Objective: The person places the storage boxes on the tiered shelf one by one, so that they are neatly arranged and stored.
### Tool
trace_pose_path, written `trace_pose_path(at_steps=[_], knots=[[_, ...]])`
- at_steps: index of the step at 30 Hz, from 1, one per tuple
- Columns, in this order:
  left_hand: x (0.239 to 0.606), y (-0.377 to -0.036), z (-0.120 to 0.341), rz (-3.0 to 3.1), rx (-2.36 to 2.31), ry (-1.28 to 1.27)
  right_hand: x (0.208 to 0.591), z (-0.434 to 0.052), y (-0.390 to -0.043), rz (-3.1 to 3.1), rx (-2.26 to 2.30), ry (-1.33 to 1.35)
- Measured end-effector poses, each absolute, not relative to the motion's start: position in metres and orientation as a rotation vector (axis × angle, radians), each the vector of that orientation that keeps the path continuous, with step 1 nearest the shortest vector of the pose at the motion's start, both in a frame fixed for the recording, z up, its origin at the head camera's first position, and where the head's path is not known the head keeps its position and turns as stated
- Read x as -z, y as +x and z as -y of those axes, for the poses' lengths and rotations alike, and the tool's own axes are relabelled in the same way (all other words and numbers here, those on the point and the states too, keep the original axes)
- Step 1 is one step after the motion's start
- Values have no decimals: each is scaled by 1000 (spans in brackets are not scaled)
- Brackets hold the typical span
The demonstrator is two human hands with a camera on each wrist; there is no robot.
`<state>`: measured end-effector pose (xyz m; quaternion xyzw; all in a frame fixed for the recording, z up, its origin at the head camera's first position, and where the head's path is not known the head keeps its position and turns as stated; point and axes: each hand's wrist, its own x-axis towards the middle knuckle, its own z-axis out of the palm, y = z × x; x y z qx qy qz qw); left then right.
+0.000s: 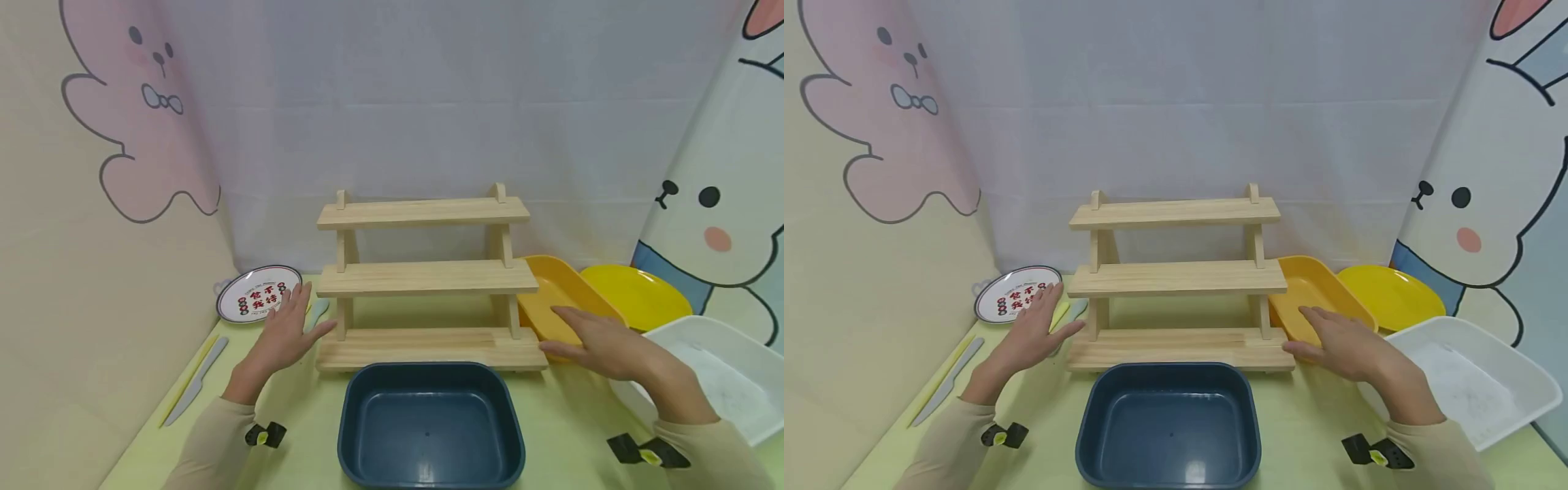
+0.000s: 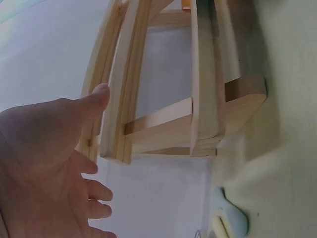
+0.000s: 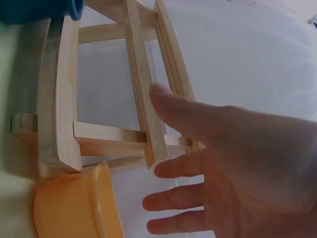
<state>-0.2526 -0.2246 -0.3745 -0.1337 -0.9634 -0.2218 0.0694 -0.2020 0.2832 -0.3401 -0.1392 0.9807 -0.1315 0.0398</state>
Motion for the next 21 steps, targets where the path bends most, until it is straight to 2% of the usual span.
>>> trace_pose_path(at_steps=[8,13,21], knots=[[397,-270,215,2727,1191,-482,335,-271,-200,-2929,656,-711],[401,-275,207,2554,1500,-419,340,-262,-201,-2825,795,-829],[402,-285,196,2244,1846,-534,354,-250,-202,-2550,924,-967]])
